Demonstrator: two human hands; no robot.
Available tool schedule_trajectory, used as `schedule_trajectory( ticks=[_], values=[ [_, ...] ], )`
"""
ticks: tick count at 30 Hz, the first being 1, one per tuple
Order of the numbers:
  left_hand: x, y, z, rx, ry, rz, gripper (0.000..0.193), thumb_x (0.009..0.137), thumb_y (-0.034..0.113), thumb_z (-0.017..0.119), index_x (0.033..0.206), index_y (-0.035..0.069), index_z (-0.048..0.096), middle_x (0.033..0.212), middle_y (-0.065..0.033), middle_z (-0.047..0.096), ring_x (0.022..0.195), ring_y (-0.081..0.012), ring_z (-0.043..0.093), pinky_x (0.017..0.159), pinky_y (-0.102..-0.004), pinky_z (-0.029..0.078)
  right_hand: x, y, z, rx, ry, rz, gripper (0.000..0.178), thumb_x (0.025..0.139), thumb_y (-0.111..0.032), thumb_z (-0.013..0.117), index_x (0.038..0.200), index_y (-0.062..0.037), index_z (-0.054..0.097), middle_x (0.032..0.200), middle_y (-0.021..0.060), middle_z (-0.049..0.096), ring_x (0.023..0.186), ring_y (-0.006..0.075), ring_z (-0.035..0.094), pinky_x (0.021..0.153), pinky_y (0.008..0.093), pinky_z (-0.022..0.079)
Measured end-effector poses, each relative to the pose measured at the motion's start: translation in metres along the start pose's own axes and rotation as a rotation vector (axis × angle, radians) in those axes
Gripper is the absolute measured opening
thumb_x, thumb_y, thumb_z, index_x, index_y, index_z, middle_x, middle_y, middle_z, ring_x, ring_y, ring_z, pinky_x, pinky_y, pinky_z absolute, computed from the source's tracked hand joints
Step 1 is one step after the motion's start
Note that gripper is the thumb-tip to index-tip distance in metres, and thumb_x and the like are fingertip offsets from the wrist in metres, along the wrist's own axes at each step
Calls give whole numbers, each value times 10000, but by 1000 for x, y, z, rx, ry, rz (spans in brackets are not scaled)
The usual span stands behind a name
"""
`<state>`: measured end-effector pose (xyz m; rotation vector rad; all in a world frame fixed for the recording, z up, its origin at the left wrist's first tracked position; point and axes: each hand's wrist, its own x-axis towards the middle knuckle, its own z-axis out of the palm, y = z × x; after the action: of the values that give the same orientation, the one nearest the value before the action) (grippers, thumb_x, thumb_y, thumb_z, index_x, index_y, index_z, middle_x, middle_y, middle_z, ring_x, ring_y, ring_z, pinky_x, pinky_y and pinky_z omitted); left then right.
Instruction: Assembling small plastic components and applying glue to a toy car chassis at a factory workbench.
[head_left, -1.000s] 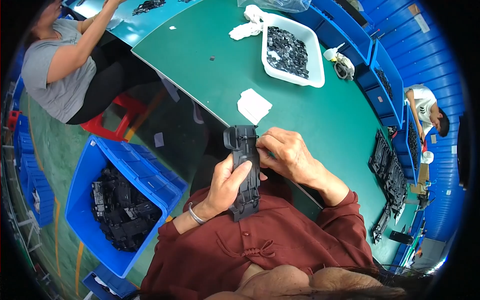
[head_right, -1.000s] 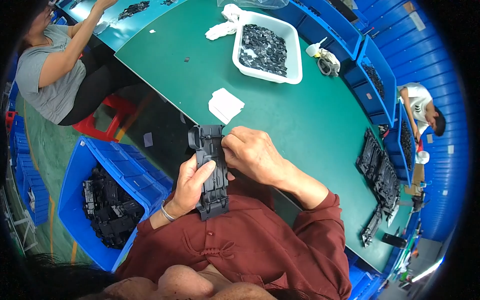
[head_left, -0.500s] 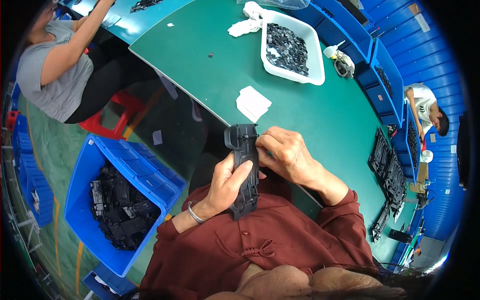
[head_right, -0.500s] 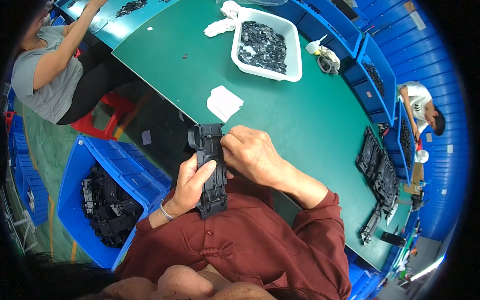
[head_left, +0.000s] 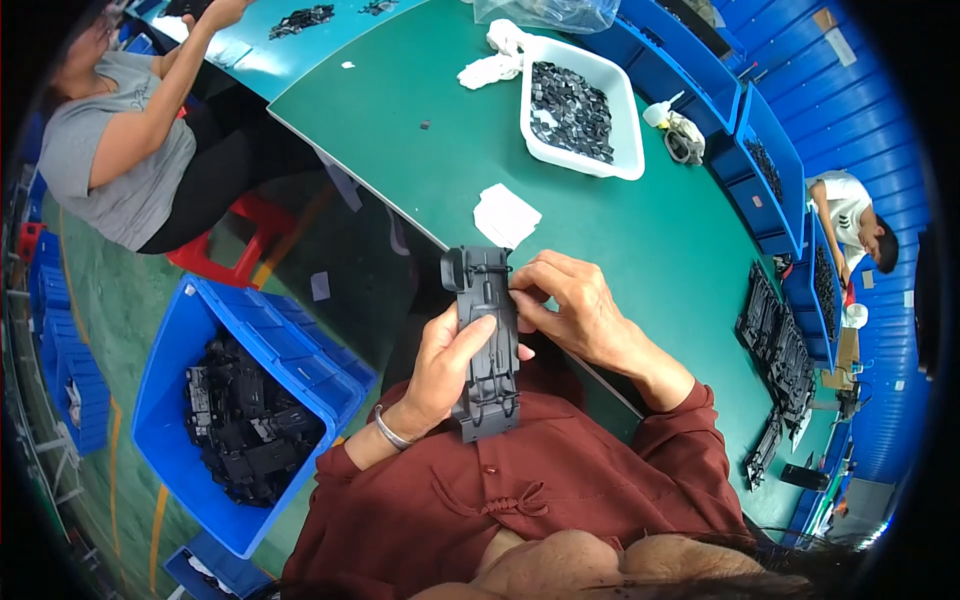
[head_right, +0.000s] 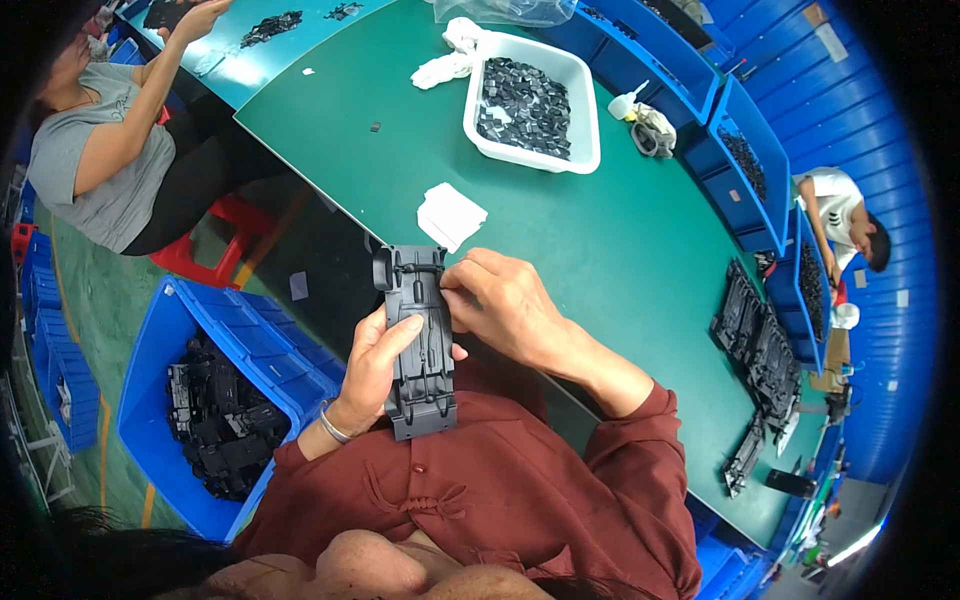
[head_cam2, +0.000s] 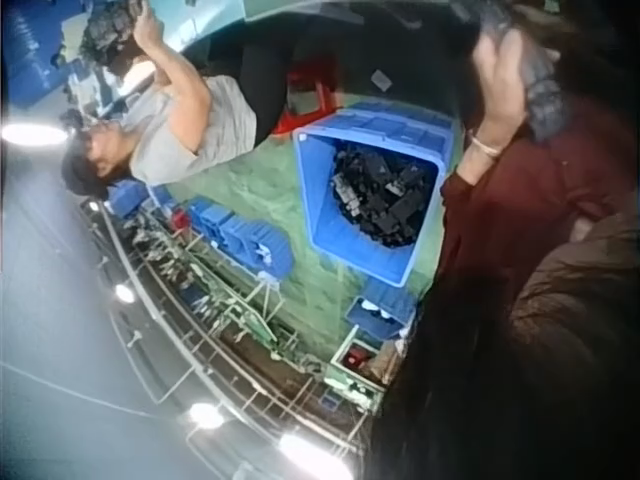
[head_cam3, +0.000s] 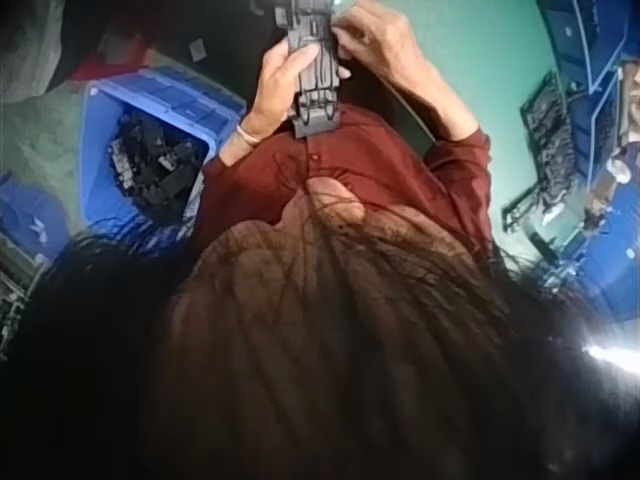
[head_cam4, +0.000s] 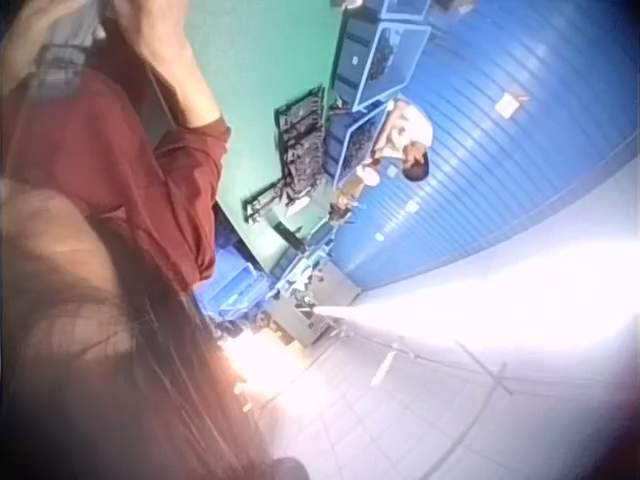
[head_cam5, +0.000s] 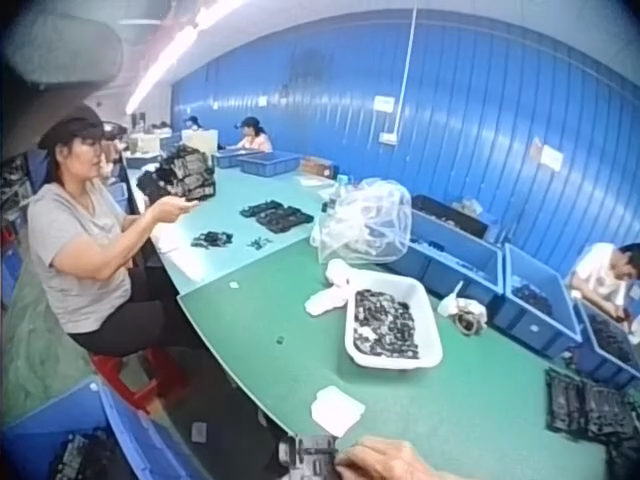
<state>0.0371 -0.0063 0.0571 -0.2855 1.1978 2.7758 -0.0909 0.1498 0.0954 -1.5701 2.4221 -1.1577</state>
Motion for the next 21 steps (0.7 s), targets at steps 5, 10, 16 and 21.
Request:
schedule_trajectory(
  ticks=[5,10,16,21],
  values=[
    [-1,8,5,-122,6,-44,311,1057,148,446,1275,-46,551,1099,-178,705,876,-267,747,745,-315,615,3,-8,-6,223,-56,291,146,860,8,714,996,24,662,828,101,671,745,187,675,677,329,530],
    [-3,21,7,-221,21,-90,393,1070,210,400,1327,-52,540,1143,-208,695,950,-309,733,804,-361,613,3,2,-10,412,-120,438,187,935,-53,679,1107,19,656,926,48,693,853,107,661,755,278,522],
    [-11,16,3,-376,3,-58,492,1085,280,371,1389,-84,499,1204,-211,676,1043,-309,699,909,-384,581,-1,7,-4,666,-71,578,205,1022,-133,606,1157,12,656,966,23,684,882,71,626,763,235,509],
    [-16,15,0,-539,-43,-101,536,1075,338,380,1403,-70,497,1266,-200,647,1120,-312,663,943,-392,560,-5,11,2,684,-107,586,203,1024,-145,605,1132,20,654,933,18,682,815,62,599,738,224,508]
  ],
)
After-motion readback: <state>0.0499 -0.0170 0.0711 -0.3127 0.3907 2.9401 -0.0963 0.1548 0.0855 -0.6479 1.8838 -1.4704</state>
